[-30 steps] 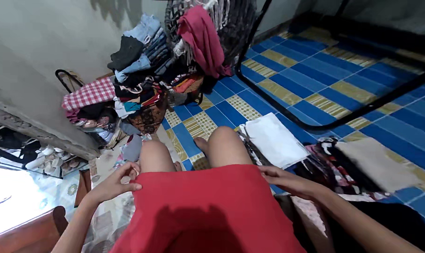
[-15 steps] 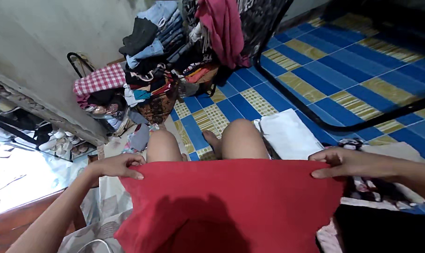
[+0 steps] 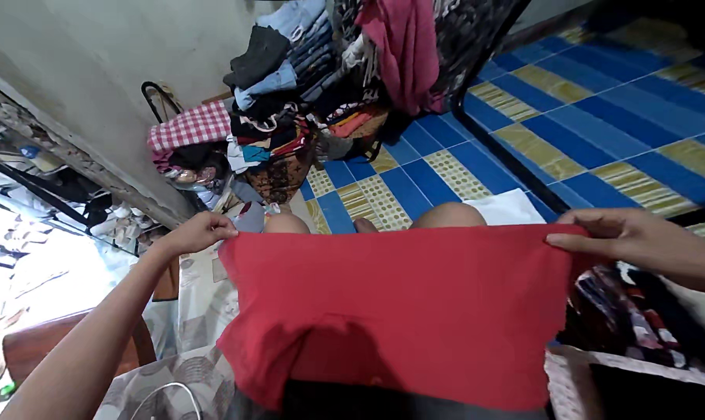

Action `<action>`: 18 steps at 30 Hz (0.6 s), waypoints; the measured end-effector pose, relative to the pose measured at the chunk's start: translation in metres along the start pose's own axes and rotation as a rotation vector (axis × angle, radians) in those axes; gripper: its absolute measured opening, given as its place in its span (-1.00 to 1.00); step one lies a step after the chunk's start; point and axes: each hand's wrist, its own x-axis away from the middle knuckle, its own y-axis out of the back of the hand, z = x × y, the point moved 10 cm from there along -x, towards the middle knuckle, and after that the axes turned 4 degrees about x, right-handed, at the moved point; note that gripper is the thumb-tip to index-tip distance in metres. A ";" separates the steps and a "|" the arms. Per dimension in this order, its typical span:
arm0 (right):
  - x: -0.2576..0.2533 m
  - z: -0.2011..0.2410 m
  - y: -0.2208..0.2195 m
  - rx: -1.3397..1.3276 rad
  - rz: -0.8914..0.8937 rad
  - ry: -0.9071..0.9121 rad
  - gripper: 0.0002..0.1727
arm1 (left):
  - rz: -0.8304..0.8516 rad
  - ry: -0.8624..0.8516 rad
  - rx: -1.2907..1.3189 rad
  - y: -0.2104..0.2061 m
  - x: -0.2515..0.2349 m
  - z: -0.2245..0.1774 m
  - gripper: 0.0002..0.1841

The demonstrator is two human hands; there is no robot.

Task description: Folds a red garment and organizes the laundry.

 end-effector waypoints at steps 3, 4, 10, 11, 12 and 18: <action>-0.011 -0.076 0.016 -0.248 -0.218 -0.217 -0.92 | -0.117 0.051 0.016 0.009 -0.008 0.010 -0.75; -0.016 -0.081 0.015 -0.253 -0.242 -0.289 -0.90 | -0.163 0.068 0.036 0.010 -0.009 0.014 -0.74; -0.016 -0.085 -0.038 -0.165 -0.038 -0.507 -0.51 | -0.028 0.204 0.089 -0.073 0.033 0.003 -0.26; -0.016 -0.079 -0.038 -0.122 -0.078 -0.463 -0.47 | -0.042 0.192 0.064 -0.084 0.051 -0.005 -0.23; -0.015 -0.069 -0.037 -0.079 -0.139 -0.398 -0.48 | -0.073 0.162 0.045 -0.093 0.070 -0.013 -0.25; 0.004 0.113 -0.049 0.221 -0.377 0.139 -0.51 | -0.177 -0.035 0.222 -0.152 0.168 -0.066 -0.46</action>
